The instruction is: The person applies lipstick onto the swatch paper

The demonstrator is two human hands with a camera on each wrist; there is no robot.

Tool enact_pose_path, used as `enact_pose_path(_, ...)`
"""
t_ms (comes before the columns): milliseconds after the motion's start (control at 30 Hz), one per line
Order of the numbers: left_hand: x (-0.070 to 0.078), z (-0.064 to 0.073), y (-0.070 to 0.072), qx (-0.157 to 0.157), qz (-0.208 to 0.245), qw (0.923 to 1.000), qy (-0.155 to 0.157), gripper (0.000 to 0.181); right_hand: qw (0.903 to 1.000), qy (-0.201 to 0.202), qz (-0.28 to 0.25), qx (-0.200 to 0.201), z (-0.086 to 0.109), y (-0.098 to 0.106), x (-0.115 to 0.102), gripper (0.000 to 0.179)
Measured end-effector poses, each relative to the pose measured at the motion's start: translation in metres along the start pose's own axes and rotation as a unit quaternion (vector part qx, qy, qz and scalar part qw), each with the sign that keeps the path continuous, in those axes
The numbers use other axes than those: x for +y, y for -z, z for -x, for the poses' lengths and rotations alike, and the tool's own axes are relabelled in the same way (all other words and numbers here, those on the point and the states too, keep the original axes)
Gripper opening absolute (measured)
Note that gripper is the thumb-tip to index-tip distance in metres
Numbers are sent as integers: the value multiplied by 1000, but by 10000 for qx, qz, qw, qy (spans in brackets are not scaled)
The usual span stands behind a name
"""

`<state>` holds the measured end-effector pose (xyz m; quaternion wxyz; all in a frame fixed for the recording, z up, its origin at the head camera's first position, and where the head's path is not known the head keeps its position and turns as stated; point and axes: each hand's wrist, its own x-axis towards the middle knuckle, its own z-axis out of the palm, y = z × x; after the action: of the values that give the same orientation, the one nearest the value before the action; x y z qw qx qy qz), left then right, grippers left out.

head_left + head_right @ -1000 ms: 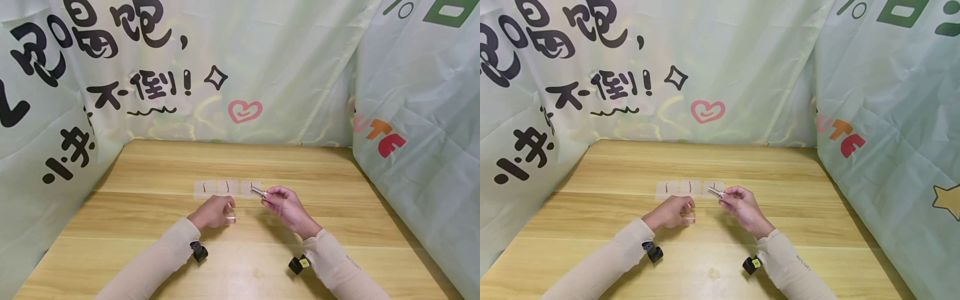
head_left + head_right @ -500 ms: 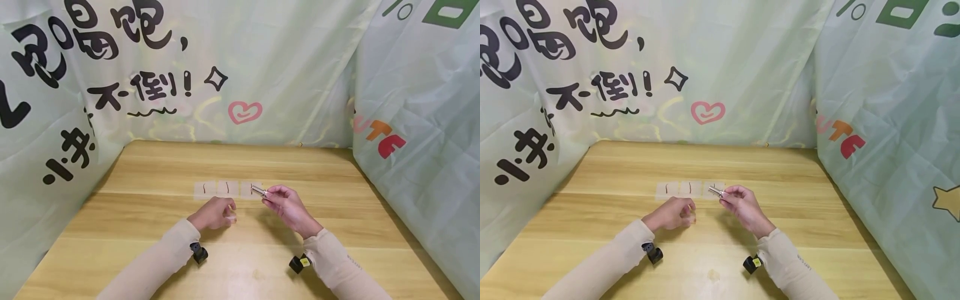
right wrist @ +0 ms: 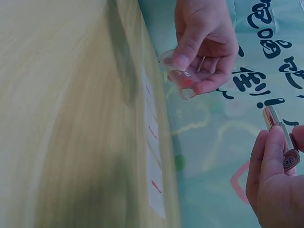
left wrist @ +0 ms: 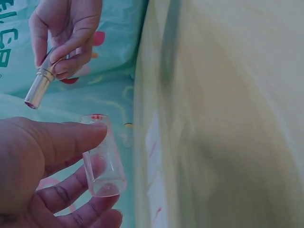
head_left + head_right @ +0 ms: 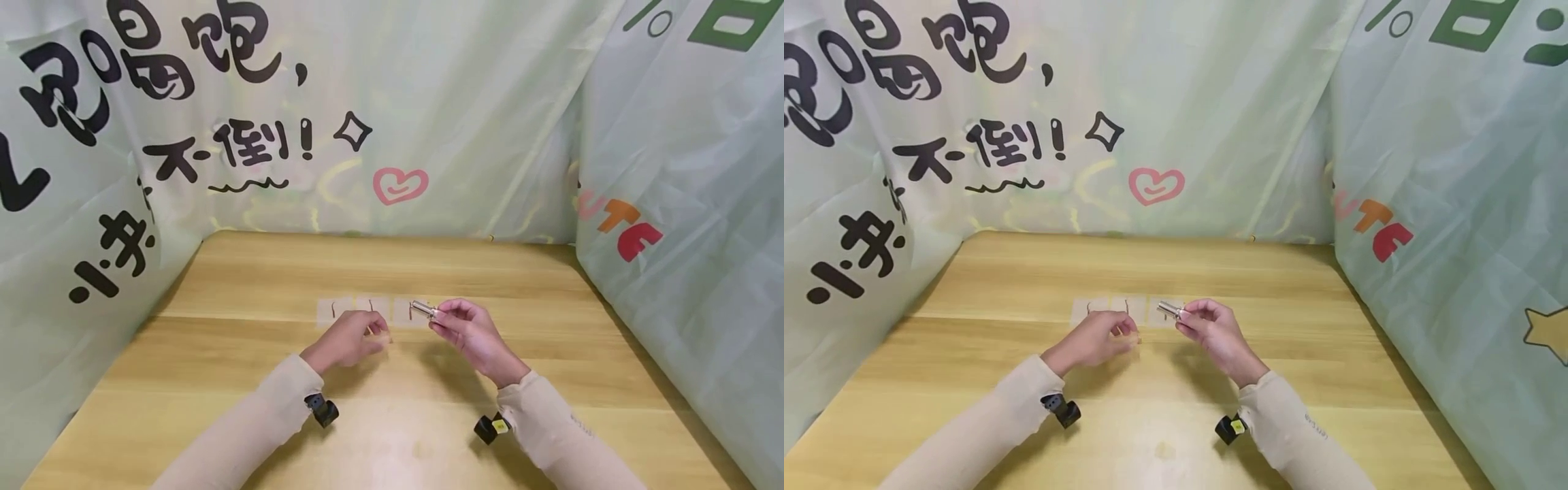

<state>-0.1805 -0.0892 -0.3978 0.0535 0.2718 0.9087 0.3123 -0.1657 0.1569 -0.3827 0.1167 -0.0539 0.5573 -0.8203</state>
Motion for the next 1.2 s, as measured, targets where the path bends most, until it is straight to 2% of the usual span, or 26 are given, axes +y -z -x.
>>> enact_pose_path(67, 1, 1, 3, 94, 16, 10000, 16, 21, 10000, 30, 69, -25, 0, -1, -1, 16)
enact_pose_path(267, 5, -2, 14, 543, 27, 9983, -204, 20, 9994, 291, 149, -88, -4, -4, -7, 17)
enact_pose_path(433, 6, -1, 20, 613, -37, 9979, -197, 22, 9987, 347, 342, -116, -6, -6, -12, 15)
enact_pose_path(633, 11, 2, 27, 785, 83, 9961, -384, 23, 9976, 286, 629, -21, -7, -11, -16, 15)
enact_pose_path(767, 13, 3, 31, 880, 78, 9950, -471, 23, 9958, 246, 878, -94, -8, -14, -17, 12)
enact_pose_path(1200, 21, 4, 38, 947, -33, 9937, -606, 22, 9885, 265, 1484, -119, -11, -23, -16, 8)
